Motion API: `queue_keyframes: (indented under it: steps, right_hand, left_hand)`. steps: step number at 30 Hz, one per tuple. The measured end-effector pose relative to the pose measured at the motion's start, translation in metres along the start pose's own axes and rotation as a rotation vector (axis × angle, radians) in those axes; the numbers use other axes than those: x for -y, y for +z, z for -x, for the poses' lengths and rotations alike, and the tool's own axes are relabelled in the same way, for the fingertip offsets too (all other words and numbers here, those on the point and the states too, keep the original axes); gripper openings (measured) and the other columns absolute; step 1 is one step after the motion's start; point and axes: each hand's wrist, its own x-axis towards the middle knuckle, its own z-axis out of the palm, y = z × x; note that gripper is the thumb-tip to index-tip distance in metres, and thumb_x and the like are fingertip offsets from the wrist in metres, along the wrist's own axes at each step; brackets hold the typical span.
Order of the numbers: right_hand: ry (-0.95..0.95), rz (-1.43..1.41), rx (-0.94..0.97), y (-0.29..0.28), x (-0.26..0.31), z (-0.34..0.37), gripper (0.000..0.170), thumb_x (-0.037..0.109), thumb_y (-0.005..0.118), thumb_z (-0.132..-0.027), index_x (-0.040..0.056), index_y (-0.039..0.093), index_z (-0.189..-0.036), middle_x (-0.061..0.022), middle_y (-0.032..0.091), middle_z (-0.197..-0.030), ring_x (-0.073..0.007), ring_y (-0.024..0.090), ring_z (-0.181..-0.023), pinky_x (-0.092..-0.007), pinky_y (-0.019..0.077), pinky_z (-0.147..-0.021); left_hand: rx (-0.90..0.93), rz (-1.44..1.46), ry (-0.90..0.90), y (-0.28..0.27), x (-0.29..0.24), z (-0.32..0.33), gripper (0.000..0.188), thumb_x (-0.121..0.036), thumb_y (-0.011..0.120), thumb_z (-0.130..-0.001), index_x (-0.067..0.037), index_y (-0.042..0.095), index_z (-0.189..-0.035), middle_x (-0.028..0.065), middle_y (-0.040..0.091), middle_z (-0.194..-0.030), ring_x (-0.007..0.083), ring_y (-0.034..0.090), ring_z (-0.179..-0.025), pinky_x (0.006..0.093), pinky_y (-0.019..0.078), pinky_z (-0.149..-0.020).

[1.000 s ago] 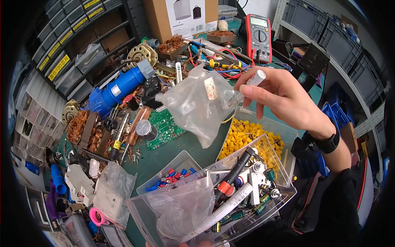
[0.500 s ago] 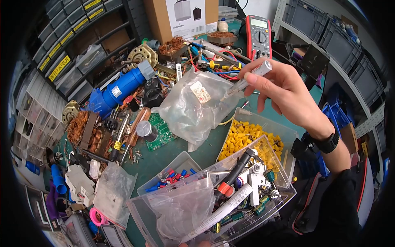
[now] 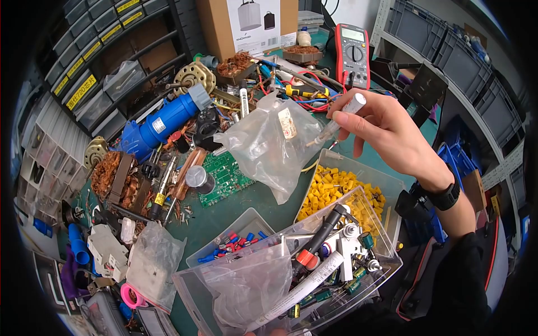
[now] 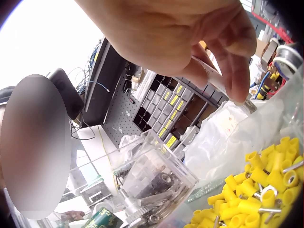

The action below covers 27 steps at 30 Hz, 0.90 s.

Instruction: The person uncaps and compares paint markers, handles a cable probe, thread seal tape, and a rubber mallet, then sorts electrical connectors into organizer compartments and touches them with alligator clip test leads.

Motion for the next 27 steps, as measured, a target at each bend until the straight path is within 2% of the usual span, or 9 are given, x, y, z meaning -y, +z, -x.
queue_keyframes:
  steps: [8,11,14,19,27]
  right_hand:
    - [-0.027,-0.051,-0.016,0.001,0.004,0.001,0.022,0.021,0.056,-0.098,-0.0008,0.06,-0.102,-0.0037,0.061,-0.08,-0.0073,0.057,-0.064,-0.0243,0.0492,-0.056]
    - [0.053,-0.086,-0.005,0.0,0.019,0.004,0.023,0.021,0.055,-0.099,-0.0013,0.06,-0.102,-0.0048,0.062,-0.082,-0.0071,0.057,-0.065,-0.0245,0.0493,-0.055]
    - [0.055,-0.125,-0.069,0.001,0.02,0.005,0.027,0.025,0.056,-0.098,-0.001,0.061,-0.102,-0.0055,0.064,-0.081,-0.0082,0.06,-0.063,-0.0232,0.0472,-0.052]
    - [0.081,-0.118,-0.099,-0.001,0.017,0.004,0.036,0.037,0.059,-0.095,0.0015,0.062,-0.102,-0.0045,0.067,-0.078,-0.0109,0.064,-0.055,-0.0201,0.0355,-0.043]
    - [0.128,-0.121,-0.106,-0.005,0.014,0.004,0.036,0.037,0.06,-0.094,0.0019,0.062,-0.102,-0.0046,0.068,-0.08,-0.0091,0.064,-0.056,-0.0198,0.0315,-0.039]
  left_hand:
    - [0.023,0.001,0.005,-0.001,0.0,-0.001,0.033,-0.048,0.054,-0.093,-0.025,0.076,-0.09,-0.0005,0.06,-0.112,0.0218,0.045,-0.119,0.0551,0.0358,-0.103]
    - [0.024,-0.005,0.001,-0.001,0.0,-0.001,0.033,-0.049,0.054,-0.093,-0.025,0.076,-0.091,-0.0007,0.06,-0.112,0.0215,0.045,-0.119,0.0549,0.0358,-0.103]
    - [0.025,-0.012,-0.004,-0.001,-0.001,0.0,0.033,-0.049,0.053,-0.093,-0.025,0.076,-0.093,-0.0012,0.059,-0.111,0.0212,0.045,-0.119,0.0547,0.0359,-0.103]
    - [0.009,-0.024,-0.009,0.002,-0.002,-0.001,0.034,-0.049,0.052,-0.094,-0.025,0.077,-0.094,-0.0017,0.059,-0.11,0.0203,0.046,-0.117,0.0541,0.0362,-0.103]
    - [-0.038,-0.023,0.029,0.005,-0.001,-0.004,0.035,-0.046,0.05,-0.095,-0.024,0.076,-0.09,-0.0014,0.06,-0.108,0.02,0.046,-0.116,0.0539,0.0376,-0.102]
